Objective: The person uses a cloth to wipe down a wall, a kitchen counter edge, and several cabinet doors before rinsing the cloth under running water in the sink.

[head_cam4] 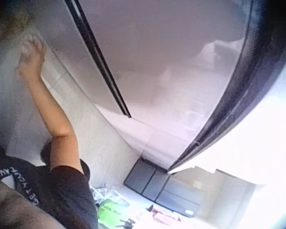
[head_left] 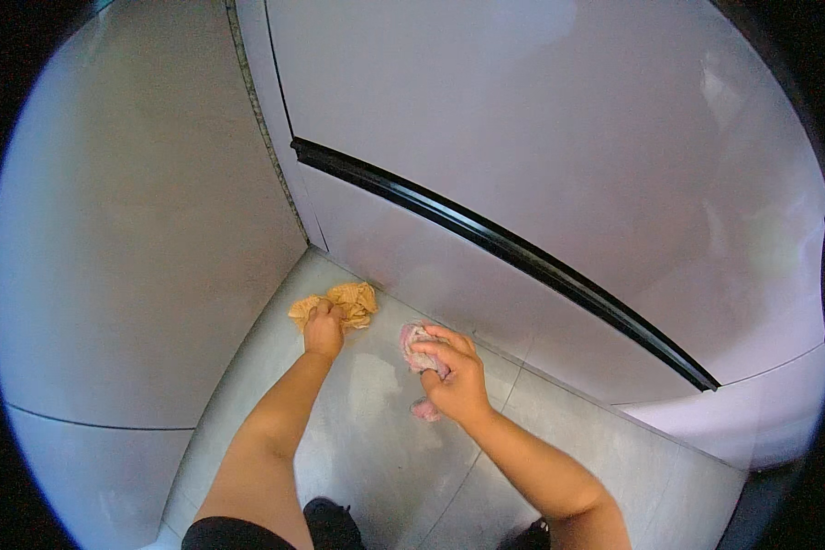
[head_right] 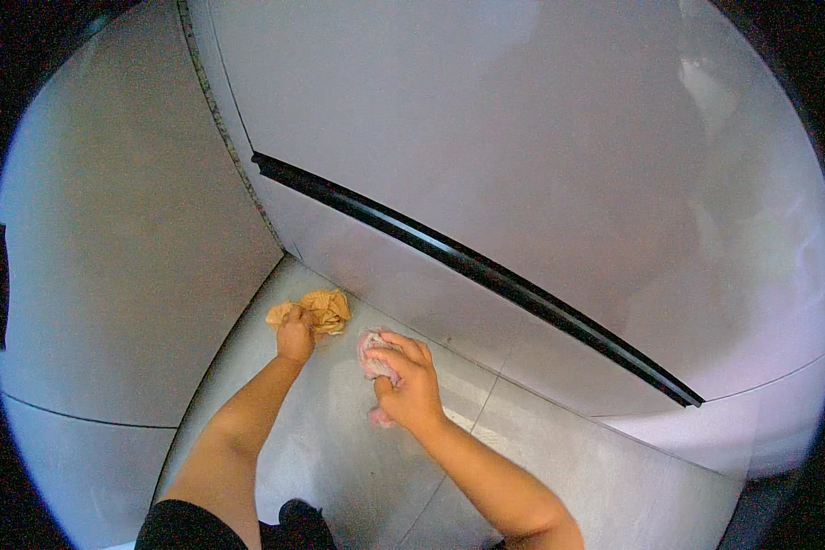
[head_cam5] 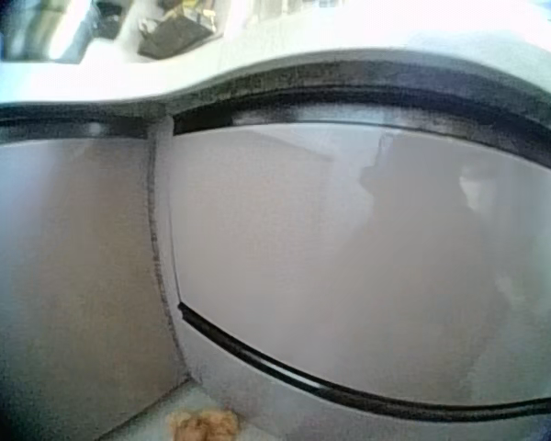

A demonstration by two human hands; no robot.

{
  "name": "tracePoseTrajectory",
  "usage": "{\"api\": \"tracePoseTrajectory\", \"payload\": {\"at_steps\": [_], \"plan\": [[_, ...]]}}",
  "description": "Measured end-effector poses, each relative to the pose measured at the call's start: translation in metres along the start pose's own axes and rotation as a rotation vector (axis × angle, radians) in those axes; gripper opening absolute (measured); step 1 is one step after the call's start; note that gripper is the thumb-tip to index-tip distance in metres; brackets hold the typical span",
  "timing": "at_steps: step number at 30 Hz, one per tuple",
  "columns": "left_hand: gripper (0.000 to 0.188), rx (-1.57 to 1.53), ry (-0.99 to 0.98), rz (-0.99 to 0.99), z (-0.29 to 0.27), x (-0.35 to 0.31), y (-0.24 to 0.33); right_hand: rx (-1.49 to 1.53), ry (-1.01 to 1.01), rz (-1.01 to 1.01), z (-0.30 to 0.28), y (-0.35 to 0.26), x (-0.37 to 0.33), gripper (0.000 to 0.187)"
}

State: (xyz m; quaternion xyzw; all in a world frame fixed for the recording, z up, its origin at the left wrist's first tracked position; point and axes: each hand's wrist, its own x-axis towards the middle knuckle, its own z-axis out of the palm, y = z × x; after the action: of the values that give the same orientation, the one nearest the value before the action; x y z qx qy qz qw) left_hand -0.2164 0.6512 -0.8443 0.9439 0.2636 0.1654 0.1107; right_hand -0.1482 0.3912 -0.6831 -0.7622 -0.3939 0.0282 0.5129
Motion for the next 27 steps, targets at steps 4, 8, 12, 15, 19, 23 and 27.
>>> {"api": "tracePoseTrajectory", "payload": {"at_steps": [4,8,12,15,19,23,27], "plan": [[0.02,-0.276,0.002,0.142,-0.084,-0.031,0.059,0.095,-0.157,-0.045,-0.034,-0.013,0.011,0.04],[0.022,-0.637,-0.255,0.117,-0.213,-0.051,0.144,0.231,-0.282,-0.17,-0.098,-0.062,0.025,0.04],[0.025,-0.834,-0.351,0.141,-0.324,-0.059,0.212,0.337,-0.384,-0.279,-0.19,-0.143,0.036,0.041],[0.026,-0.848,-0.413,0.213,-0.401,-0.045,0.281,0.411,-0.403,-0.225,-0.26,-0.192,0.039,0.042],[0.027,-0.939,-0.518,0.16,-0.473,-0.028,0.364,0.45,-0.351,-0.164,-0.346,-0.253,0.046,0.041],[0.024,-1.036,-0.485,0.241,-0.523,-0.006,0.393,0.347,-0.119,-0.194,-0.383,-0.316,0.059,0.04],[0.021,-1.057,-0.485,0.291,-0.59,0.016,0.495,0.38,0.02,-0.071,-0.498,-0.362,0.062,0.041]]}}
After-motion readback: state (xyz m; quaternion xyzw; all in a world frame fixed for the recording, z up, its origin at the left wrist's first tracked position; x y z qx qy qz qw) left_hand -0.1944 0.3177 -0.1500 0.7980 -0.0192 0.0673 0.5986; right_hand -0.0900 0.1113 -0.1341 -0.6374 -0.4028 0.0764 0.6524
